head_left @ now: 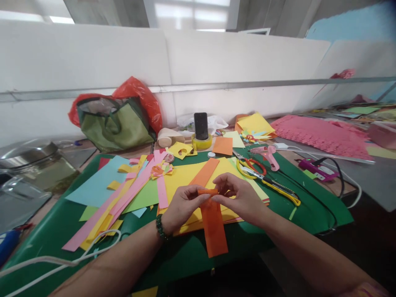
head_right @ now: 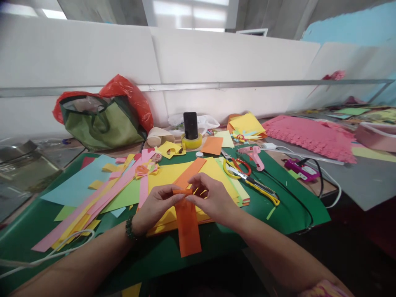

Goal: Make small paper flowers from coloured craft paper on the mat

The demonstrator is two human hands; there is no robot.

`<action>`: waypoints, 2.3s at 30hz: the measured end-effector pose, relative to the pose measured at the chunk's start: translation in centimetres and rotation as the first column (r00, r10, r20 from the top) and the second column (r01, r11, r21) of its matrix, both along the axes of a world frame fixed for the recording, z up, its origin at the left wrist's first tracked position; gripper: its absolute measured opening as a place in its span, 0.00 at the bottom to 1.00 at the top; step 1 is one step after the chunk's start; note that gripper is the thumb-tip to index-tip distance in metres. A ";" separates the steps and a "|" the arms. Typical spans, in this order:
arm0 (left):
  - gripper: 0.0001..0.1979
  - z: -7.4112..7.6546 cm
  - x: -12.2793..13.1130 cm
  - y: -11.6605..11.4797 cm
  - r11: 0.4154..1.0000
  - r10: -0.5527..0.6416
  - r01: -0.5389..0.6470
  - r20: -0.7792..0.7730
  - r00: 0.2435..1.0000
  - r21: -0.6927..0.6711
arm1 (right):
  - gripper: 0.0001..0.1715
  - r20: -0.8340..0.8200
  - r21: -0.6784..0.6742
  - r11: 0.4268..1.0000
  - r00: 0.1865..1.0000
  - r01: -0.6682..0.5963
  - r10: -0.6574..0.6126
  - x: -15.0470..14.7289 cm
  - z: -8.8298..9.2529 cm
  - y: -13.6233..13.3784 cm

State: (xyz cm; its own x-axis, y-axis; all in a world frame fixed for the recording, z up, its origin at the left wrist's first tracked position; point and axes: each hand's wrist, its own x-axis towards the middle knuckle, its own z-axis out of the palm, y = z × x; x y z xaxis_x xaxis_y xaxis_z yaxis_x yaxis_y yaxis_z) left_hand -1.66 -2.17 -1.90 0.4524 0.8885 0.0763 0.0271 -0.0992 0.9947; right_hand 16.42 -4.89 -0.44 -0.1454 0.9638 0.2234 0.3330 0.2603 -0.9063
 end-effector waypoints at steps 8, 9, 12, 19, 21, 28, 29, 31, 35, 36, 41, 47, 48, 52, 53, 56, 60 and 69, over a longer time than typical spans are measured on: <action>0.16 -0.3 0.2 -0.1 1.000 -0.010 0.010 0.047 0.999 0.000 | 0.13 0.009 -0.035 0.999 1.000 0.005 -0.004 0.1 0.2 0.0; 0.16 -0.3 0.2 -0.1 1.000 -0.007 0.007 0.040 0.999 -0.003 | 0.13 0.013 -0.036 0.999 1.000 0.003 -0.003 0.1 0.2 0.0; 0.16 -0.4 0.2 -0.2 1.000 0.011 -0.012 0.023 1.000 0.009 | 0.13 0.028 -0.025 1.000 1.000 0.003 -0.003 0.2 0.2 -0.1; 0.16 -0.5 0.2 -0.2 0.999 0.010 -0.011 0.016 1.000 0.053 | 0.08 0.088 0.022 1.000 0.996 -0.016 0.014 0.4 0.2 -0.2; 0.16 -0.5 0.2 -0.2 0.998 0.010 -0.011 0.015 1.000 0.067 | 0.09 0.107 0.025 0.999 0.994 -0.026 0.023 0.4 0.3 -0.3; 0.15 -0.3 0.0 -0.3 0.989 0.029 -0.024 -0.035 0.999 0.145 | 0.09 0.115 -0.002 0.999 0.993 -0.036 0.036 0.4 0.3 -0.4; 0.15 -0.2 0.0 -0.3 0.987 0.032 -0.024 -0.045 0.998 0.161 | 0.08 0.116 -0.001 0.999 0.993 -0.037 0.037 0.4 0.3 -0.4; 0.16 -0.1 -0.1 -0.3 0.983 0.030 -0.020 -0.055 0.998 0.183 | 0.08 0.117 0.000 0.999 0.992 -0.042 0.042 0.4 0.4 -0.5; 0.16 0.1 -0.1 -0.3 0.975 0.002 0.015 -0.074 0.997 0.223 | 0.10 0.113 -0.009 0.997 0.991 -0.073 0.074 0.2 0.6 -0.6; 0.17 0.1 -0.1 -0.4 0.972 -0.010 0.030 -0.085 0.996 0.233 | 0.11 0.111 -0.013 0.997 0.991 -0.079 0.080 0.2 0.6 -0.5; 0.24 0.4 0.0 -0.4 0.987 -0.042 0.055 -0.092 0.995 0.149 | 0.15 0.058 -0.103 0.990 0.993 -0.100 0.106 0.2 0.6 0.1; 0.24 0.6 0.0 -0.2 0.999 -0.036 0.037 -0.043 0.998 0.023 | 0.21 -0.056 -0.261 0.937 0.973 -0.231 0.224 0.7 0.8 0.6; 0.23 0.6 0.0 -0.2 0.999 -0.032 0.033 -0.041 0.999 0.019 | 0.20 -0.052 -0.267 0.936 0.973 -0.230 0.224 0.7 0.8 0.6; 0.22 0.3 0.0 -0.3 1.000 -0.011 0.012 -0.037 0.999 0.008 | 0.16 -0.032 -0.238 0.955 0.984 -0.177 0.175 0.4 0.6 0.4; 0.21 0.2 0.1 -0.3 1.000 -0.008 0.007 -0.026 1.000 -0.010 | 0.15 -0.032 -0.228 0.961 0.988 -0.154 0.151 0.3 0.5 0.3; 0.21 0.0 0.1 -0.3 0.998 0.032 -0.031 0.014 0.999 -0.056 | 0.14 -0.044 -0.193 0.978 0.997 -0.074 0.066 0.1 0.4 0.2; 0.20 0.0 0.2 -0.3 0.994 -0.015 0.023 0.079 0.997 -0.109 | 0.15 -0.087 -0.184 0.983 0.996 -0.023 0.007 0.1 0.5 0.2; 0.19 0.2 0.2 -0.3 0.996 -0.042 0.047 0.072 0.996 -0.073 | 0.20 -0.297 -0.351 0.927 0.955 -0.133 0.025 0.2 0.1 0.5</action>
State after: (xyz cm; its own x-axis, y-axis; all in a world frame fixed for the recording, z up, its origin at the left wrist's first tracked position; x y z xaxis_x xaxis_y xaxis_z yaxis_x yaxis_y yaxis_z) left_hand -1.43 -2.50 -1.72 0.4876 0.8720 0.0434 -0.0463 -0.0238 0.9986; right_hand 16.61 -4.35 -0.38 -0.2079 0.9733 -0.0969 0.0417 -0.0901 -0.9951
